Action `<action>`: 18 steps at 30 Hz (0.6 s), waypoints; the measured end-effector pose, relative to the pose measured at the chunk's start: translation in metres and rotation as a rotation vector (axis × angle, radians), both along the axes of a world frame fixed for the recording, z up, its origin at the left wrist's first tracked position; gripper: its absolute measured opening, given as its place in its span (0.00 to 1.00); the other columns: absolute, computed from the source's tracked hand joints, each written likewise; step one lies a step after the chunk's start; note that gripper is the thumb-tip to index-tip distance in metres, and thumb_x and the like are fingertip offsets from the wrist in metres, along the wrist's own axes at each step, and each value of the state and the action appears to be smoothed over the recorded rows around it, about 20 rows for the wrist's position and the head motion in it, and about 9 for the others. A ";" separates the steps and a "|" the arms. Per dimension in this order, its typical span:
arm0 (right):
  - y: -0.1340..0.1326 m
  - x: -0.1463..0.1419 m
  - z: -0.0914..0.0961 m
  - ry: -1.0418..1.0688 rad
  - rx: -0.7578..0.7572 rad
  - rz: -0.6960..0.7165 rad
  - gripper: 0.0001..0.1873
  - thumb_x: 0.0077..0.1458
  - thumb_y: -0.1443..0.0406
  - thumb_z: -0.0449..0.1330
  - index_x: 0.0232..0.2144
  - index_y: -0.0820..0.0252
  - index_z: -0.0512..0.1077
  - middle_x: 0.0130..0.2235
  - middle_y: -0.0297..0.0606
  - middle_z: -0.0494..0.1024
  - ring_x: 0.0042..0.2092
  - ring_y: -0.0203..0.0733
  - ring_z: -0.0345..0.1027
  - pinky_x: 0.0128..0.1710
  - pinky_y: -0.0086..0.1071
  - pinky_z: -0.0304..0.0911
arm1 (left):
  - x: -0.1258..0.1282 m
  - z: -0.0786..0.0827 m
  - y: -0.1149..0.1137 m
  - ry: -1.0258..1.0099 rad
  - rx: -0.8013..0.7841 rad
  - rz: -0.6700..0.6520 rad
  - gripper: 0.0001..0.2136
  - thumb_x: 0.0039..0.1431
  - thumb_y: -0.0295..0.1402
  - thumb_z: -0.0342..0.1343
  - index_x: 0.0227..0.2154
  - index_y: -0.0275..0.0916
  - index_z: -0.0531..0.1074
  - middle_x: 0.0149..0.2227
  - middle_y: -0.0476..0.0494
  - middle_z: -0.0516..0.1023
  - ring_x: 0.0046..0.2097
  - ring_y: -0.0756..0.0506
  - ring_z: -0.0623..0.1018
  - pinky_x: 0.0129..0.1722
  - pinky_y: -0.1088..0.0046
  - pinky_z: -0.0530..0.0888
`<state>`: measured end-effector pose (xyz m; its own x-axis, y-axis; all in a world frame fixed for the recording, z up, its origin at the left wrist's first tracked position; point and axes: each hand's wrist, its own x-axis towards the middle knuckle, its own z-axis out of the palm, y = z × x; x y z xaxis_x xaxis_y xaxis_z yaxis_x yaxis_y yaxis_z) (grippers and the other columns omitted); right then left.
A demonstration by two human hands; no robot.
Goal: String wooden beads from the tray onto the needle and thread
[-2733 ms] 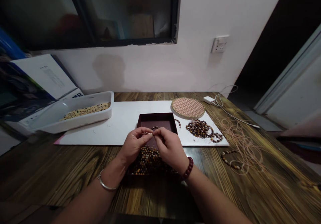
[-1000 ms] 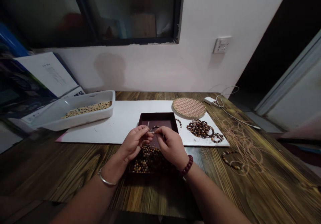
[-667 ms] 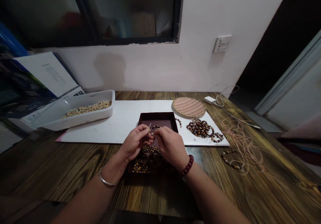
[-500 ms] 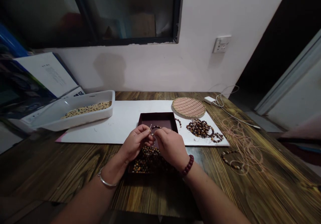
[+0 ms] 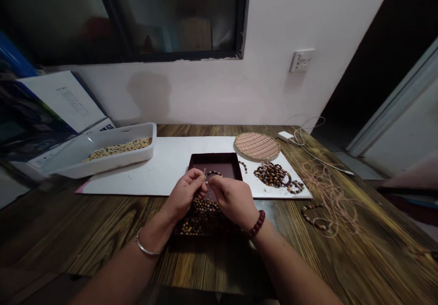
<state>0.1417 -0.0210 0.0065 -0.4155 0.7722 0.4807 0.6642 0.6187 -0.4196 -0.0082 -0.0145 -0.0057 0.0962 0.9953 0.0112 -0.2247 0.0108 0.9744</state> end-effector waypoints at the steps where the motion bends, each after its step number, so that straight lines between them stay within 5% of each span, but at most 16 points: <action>1: 0.000 0.000 -0.001 -0.001 0.005 -0.002 0.10 0.56 0.67 0.50 0.29 0.55 0.70 0.22 0.32 0.72 0.21 0.33 0.59 0.23 0.26 0.47 | 0.000 0.000 0.000 0.004 0.002 0.005 0.10 0.49 0.37 0.56 0.26 0.38 0.63 0.18 0.54 0.69 0.20 0.54 0.67 0.22 0.79 0.63; 9: 0.002 -0.007 -0.009 0.007 0.017 0.008 0.11 0.52 0.74 0.45 0.27 0.58 0.64 0.26 0.37 0.70 0.27 0.37 0.62 0.26 0.28 0.53 | 0.004 -0.001 0.000 0.031 0.013 -0.015 0.12 0.49 0.40 0.56 0.25 0.38 0.62 0.18 0.54 0.68 0.20 0.54 0.67 0.22 0.78 0.63; 18: 0.001 -0.008 -0.006 0.160 -0.051 -0.028 0.09 0.55 0.68 0.50 0.24 0.58 0.66 0.23 0.33 0.70 0.25 0.35 0.61 0.25 0.27 0.53 | 0.003 -0.004 0.000 0.072 0.054 -0.016 0.10 0.51 0.39 0.54 0.26 0.38 0.62 0.19 0.54 0.69 0.21 0.54 0.68 0.22 0.79 0.64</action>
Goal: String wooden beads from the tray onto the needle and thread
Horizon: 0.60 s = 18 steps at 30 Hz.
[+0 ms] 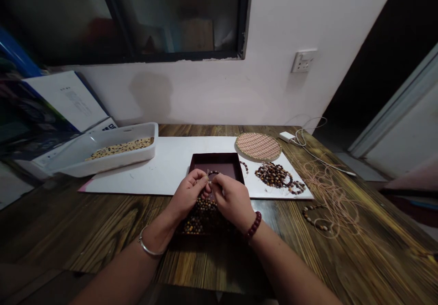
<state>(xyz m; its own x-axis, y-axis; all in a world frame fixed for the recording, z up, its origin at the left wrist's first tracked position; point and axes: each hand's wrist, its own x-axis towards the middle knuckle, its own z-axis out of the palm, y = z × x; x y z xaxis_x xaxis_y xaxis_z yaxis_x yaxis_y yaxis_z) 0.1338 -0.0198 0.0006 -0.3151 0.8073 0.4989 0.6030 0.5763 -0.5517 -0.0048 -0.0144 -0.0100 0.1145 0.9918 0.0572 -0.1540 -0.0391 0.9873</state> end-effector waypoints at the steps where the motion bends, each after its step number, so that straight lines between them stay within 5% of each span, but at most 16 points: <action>1: 0.000 0.000 0.000 0.012 0.001 -0.003 0.09 0.55 0.68 0.51 0.24 0.58 0.66 0.23 0.33 0.70 0.24 0.35 0.61 0.25 0.27 0.53 | 0.000 0.000 0.000 0.004 0.004 -0.003 0.10 0.52 0.39 0.54 0.26 0.38 0.62 0.19 0.53 0.69 0.21 0.54 0.68 0.22 0.79 0.64; 12: 0.003 0.002 -0.004 0.052 0.086 -0.031 0.09 0.54 0.68 0.52 0.28 0.58 0.72 0.28 0.37 0.77 0.29 0.37 0.69 0.30 0.27 0.60 | 0.000 -0.001 0.001 -0.008 -0.002 -0.047 0.11 0.49 0.37 0.58 0.32 0.36 0.68 0.22 0.51 0.72 0.23 0.53 0.71 0.25 0.77 0.68; 18: 0.005 0.002 -0.004 0.174 -0.055 -0.002 0.08 0.53 0.66 0.54 0.26 0.59 0.72 0.27 0.37 0.77 0.28 0.37 0.68 0.28 0.28 0.60 | 0.001 0.000 0.002 0.019 -0.034 0.018 0.08 0.47 0.35 0.59 0.27 0.35 0.70 0.22 0.50 0.73 0.24 0.53 0.72 0.26 0.76 0.69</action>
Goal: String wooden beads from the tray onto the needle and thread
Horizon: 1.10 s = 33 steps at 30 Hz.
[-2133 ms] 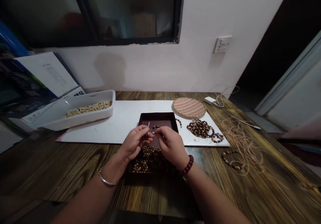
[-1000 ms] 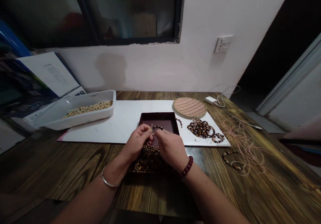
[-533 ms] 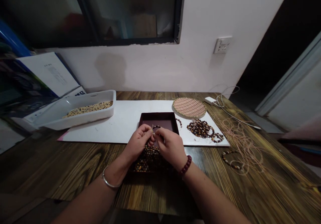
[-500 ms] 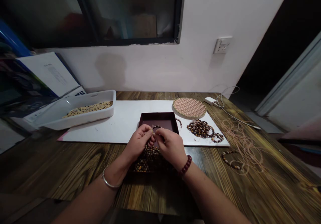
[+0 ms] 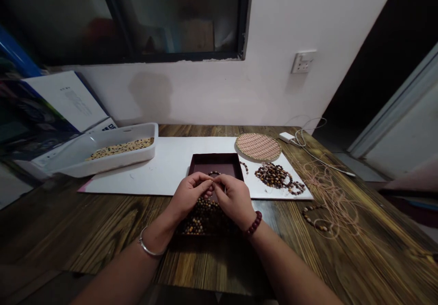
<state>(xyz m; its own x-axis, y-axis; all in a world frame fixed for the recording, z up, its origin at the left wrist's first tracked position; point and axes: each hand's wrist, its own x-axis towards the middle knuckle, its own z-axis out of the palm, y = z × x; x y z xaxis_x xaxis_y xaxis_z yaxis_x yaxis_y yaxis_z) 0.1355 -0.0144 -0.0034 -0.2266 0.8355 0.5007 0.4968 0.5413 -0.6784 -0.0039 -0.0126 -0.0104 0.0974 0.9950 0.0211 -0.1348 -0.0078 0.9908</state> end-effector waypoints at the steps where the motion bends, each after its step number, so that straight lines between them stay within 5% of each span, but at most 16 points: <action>1: 0.000 0.000 0.001 0.049 -0.038 0.012 0.08 0.53 0.65 0.54 0.26 0.59 0.72 0.26 0.36 0.76 0.28 0.37 0.67 0.28 0.29 0.60 | 0.000 0.001 0.000 -0.009 -0.006 0.007 0.08 0.47 0.35 0.59 0.27 0.35 0.70 0.22 0.50 0.73 0.24 0.53 0.72 0.26 0.76 0.69; 8: 0.002 -0.003 0.005 0.362 -0.369 0.091 0.08 0.47 0.62 0.57 0.21 0.60 0.69 0.21 0.31 0.70 0.25 0.34 0.61 0.26 0.28 0.57 | -0.001 0.005 -0.002 -0.098 -0.089 -0.073 0.09 0.48 0.35 0.59 0.27 0.35 0.67 0.22 0.50 0.73 0.24 0.53 0.73 0.26 0.77 0.70; 17: 0.006 -0.003 0.005 0.644 -0.618 0.132 0.12 0.41 0.58 0.62 0.25 0.61 0.71 0.20 0.27 0.65 0.22 0.29 0.52 0.21 0.26 0.49 | 0.000 0.003 -0.002 -0.046 -0.102 -0.120 0.09 0.48 0.35 0.59 0.27 0.35 0.67 0.24 0.48 0.75 0.24 0.53 0.73 0.26 0.77 0.70; 21: 0.006 0.001 0.006 0.646 -0.621 0.071 0.13 0.39 0.59 0.64 0.28 0.60 0.72 0.21 0.27 0.66 0.21 0.29 0.52 0.20 0.26 0.47 | 0.000 0.004 -0.001 -0.041 -0.117 -0.090 0.08 0.50 0.34 0.58 0.27 0.35 0.68 0.23 0.47 0.75 0.25 0.53 0.73 0.26 0.77 0.70; 29: 0.008 0.002 0.009 0.481 -0.543 0.071 0.11 0.39 0.59 0.63 0.24 0.61 0.72 0.26 0.34 0.74 0.29 0.35 0.64 0.32 0.30 0.59 | 0.002 0.002 -0.001 -0.013 -0.058 -0.029 0.07 0.49 0.33 0.59 0.26 0.35 0.68 0.22 0.48 0.74 0.24 0.53 0.73 0.25 0.77 0.70; 33: 0.007 0.003 0.006 0.310 -0.444 0.055 0.11 0.44 0.58 0.60 0.21 0.61 0.71 0.22 0.33 0.72 0.25 0.35 0.62 0.27 0.29 0.57 | 0.002 -0.001 0.000 0.013 -0.042 -0.026 0.08 0.47 0.34 0.59 0.25 0.35 0.68 0.22 0.49 0.73 0.24 0.53 0.73 0.25 0.77 0.70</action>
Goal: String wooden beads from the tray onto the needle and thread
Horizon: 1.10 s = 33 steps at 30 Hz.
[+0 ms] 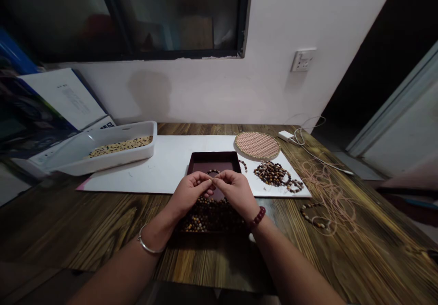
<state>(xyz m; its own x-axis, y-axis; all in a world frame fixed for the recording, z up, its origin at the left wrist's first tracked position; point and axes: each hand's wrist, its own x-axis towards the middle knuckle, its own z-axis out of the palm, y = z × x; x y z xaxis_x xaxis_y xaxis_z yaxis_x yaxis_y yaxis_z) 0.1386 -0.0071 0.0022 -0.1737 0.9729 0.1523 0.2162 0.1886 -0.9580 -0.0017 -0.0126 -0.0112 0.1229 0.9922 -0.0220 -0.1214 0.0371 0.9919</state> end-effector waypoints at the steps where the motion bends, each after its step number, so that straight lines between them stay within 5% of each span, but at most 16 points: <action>1: -0.001 0.000 -0.001 -0.064 0.055 -0.018 0.10 0.45 0.59 0.59 0.21 0.61 0.70 0.21 0.32 0.71 0.24 0.34 0.60 0.25 0.28 0.55 | 0.000 0.000 0.000 0.004 0.006 -0.002 0.08 0.47 0.34 0.60 0.25 0.35 0.68 0.21 0.50 0.73 0.24 0.53 0.73 0.25 0.77 0.70; 6: -0.008 -0.003 0.001 -0.155 0.237 -0.087 0.06 0.46 0.64 0.56 0.21 0.60 0.69 0.18 0.29 0.67 0.21 0.32 0.56 0.22 0.27 0.51 | -0.001 0.005 -0.003 -0.013 0.015 0.005 0.08 0.46 0.34 0.60 0.25 0.35 0.69 0.21 0.50 0.73 0.23 0.53 0.72 0.25 0.77 0.70; 10: -0.006 -0.006 0.003 0.117 0.022 -0.042 0.07 0.43 0.63 0.58 0.19 0.60 0.68 0.21 0.30 0.68 0.24 0.32 0.57 0.24 0.27 0.54 | -0.003 0.006 -0.003 -0.070 -0.036 -0.050 0.08 0.47 0.34 0.60 0.27 0.35 0.69 0.23 0.49 0.74 0.24 0.53 0.72 0.26 0.77 0.70; 15: -0.002 -0.006 0.000 0.416 -0.291 0.027 0.09 0.38 0.61 0.63 0.20 0.60 0.67 0.16 0.24 0.59 0.18 0.27 0.45 0.17 0.25 0.40 | -0.004 0.005 -0.003 -0.080 -0.057 -0.089 0.07 0.49 0.33 0.58 0.28 0.35 0.68 0.24 0.48 0.74 0.26 0.53 0.73 0.27 0.77 0.70; 22: 0.000 -0.002 0.002 0.711 -0.376 0.163 0.15 0.41 0.62 0.63 0.17 0.59 0.59 0.13 0.20 0.50 0.16 0.25 0.35 0.16 0.26 0.32 | -0.002 0.005 -0.004 -0.027 -0.048 -0.074 0.05 0.50 0.31 0.56 0.26 0.35 0.66 0.24 0.48 0.74 0.25 0.53 0.72 0.27 0.76 0.69; 28: 0.000 -0.004 0.002 0.605 -0.357 0.111 0.14 0.40 0.60 0.65 0.21 0.60 0.64 0.13 0.20 0.53 0.16 0.25 0.38 0.16 0.25 0.33 | -0.002 0.007 -0.006 0.038 0.002 -0.078 0.06 0.49 0.26 0.53 0.32 0.36 0.69 0.32 0.46 0.75 0.24 0.55 0.71 0.23 0.78 0.67; 33: -0.001 -0.007 -0.001 0.495 -0.289 0.062 0.15 0.38 0.57 0.66 0.24 0.61 0.69 0.14 0.22 0.57 0.17 0.26 0.43 0.17 0.25 0.37 | -0.004 0.009 -0.006 0.002 0.010 -0.047 0.09 0.50 0.29 0.54 0.35 0.36 0.70 0.27 0.49 0.72 0.24 0.55 0.69 0.23 0.79 0.67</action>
<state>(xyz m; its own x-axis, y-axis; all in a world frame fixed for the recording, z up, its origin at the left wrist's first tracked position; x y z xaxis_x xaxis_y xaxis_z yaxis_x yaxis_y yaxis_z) 0.1318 -0.0083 0.0009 -0.2075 0.9774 -0.0407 -0.2745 -0.0981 -0.9566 -0.0052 -0.0190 -0.0025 0.1692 0.9855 -0.0121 -0.1174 0.0324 0.9926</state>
